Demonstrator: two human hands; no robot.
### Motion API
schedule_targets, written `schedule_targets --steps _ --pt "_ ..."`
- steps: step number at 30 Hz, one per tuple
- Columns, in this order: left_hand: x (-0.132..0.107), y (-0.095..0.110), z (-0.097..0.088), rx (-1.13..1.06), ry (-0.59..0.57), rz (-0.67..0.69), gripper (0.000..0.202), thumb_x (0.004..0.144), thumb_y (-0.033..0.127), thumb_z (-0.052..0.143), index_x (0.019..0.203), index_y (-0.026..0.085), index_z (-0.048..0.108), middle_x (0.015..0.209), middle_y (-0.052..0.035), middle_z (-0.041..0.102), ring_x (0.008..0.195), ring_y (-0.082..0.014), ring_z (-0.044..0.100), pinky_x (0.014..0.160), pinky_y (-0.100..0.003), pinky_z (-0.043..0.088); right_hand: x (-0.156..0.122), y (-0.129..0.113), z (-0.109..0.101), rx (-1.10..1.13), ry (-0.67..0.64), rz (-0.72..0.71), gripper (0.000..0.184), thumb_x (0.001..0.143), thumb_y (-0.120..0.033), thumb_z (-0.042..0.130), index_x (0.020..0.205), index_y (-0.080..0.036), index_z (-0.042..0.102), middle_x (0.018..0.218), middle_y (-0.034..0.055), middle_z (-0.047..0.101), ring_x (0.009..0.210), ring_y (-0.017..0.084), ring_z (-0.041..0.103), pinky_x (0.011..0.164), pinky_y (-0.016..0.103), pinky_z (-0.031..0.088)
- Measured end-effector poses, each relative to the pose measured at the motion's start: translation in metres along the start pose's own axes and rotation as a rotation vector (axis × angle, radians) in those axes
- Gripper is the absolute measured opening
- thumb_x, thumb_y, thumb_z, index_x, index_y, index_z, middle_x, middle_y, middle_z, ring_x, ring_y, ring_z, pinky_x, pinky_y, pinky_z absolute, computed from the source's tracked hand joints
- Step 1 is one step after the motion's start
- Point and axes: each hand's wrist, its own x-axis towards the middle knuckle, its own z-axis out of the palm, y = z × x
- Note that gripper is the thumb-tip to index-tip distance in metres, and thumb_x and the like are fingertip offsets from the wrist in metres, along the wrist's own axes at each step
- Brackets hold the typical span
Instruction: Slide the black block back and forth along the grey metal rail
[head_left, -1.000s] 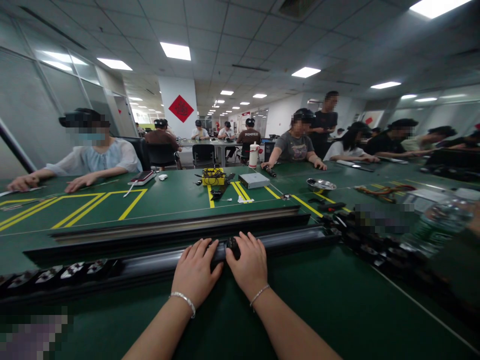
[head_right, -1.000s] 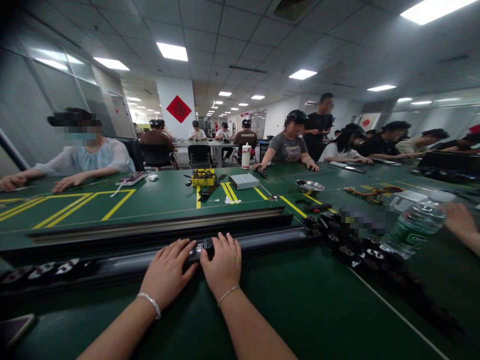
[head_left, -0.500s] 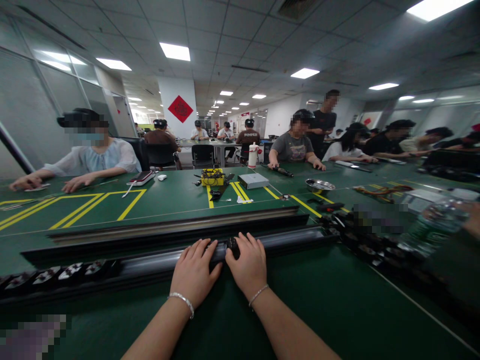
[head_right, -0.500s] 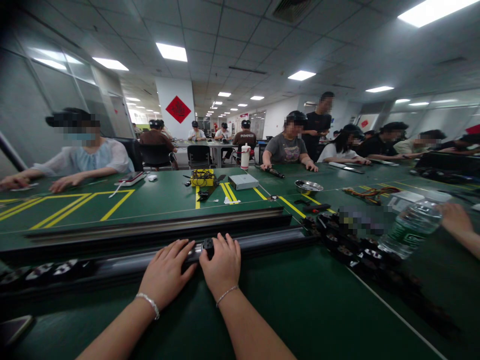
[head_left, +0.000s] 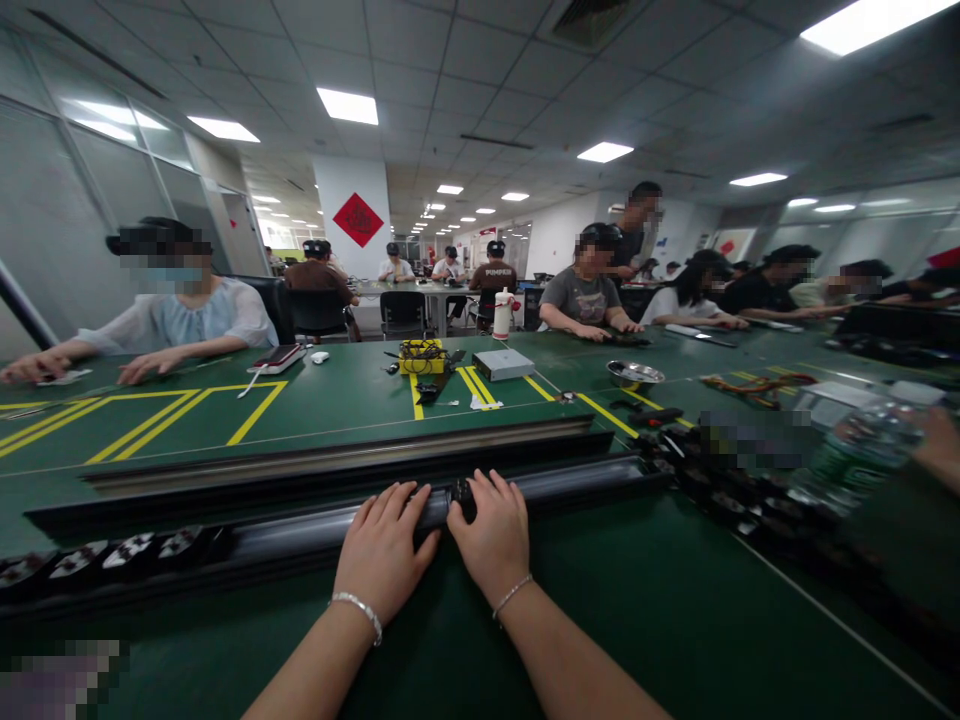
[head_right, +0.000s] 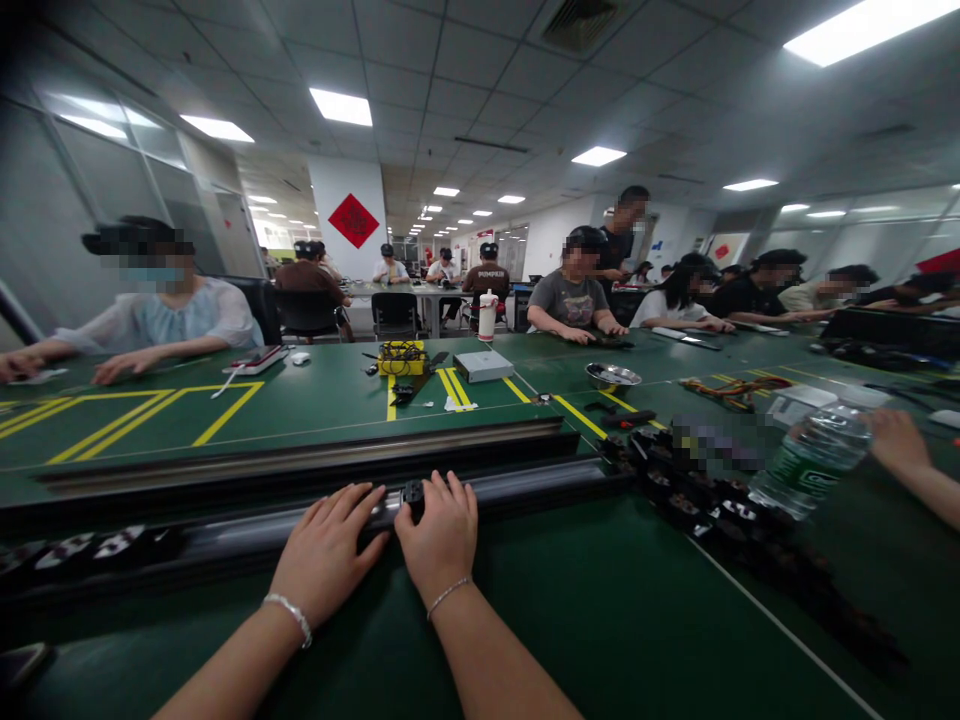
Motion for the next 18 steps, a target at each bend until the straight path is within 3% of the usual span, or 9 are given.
schedule_targets --steps 18 --pt "-0.0001 -0.0001 -0.0027 0.025 -0.017 -0.003 0.046 0.078 0.038 0.045 0.122 0.025 0.047 0.128 -0.0033 0.050 0.120 -0.0221 0.042 0.101 -0.041 0.030 -0.0002 -0.0019 -0.0003 0.006 -0.003 0.010 0.036 0.074 -0.028 0.048 0.104 -0.014 0.062 0.117 0.0086 0.058 0.116 0.021 0.043 0.102 0.036 0.019"
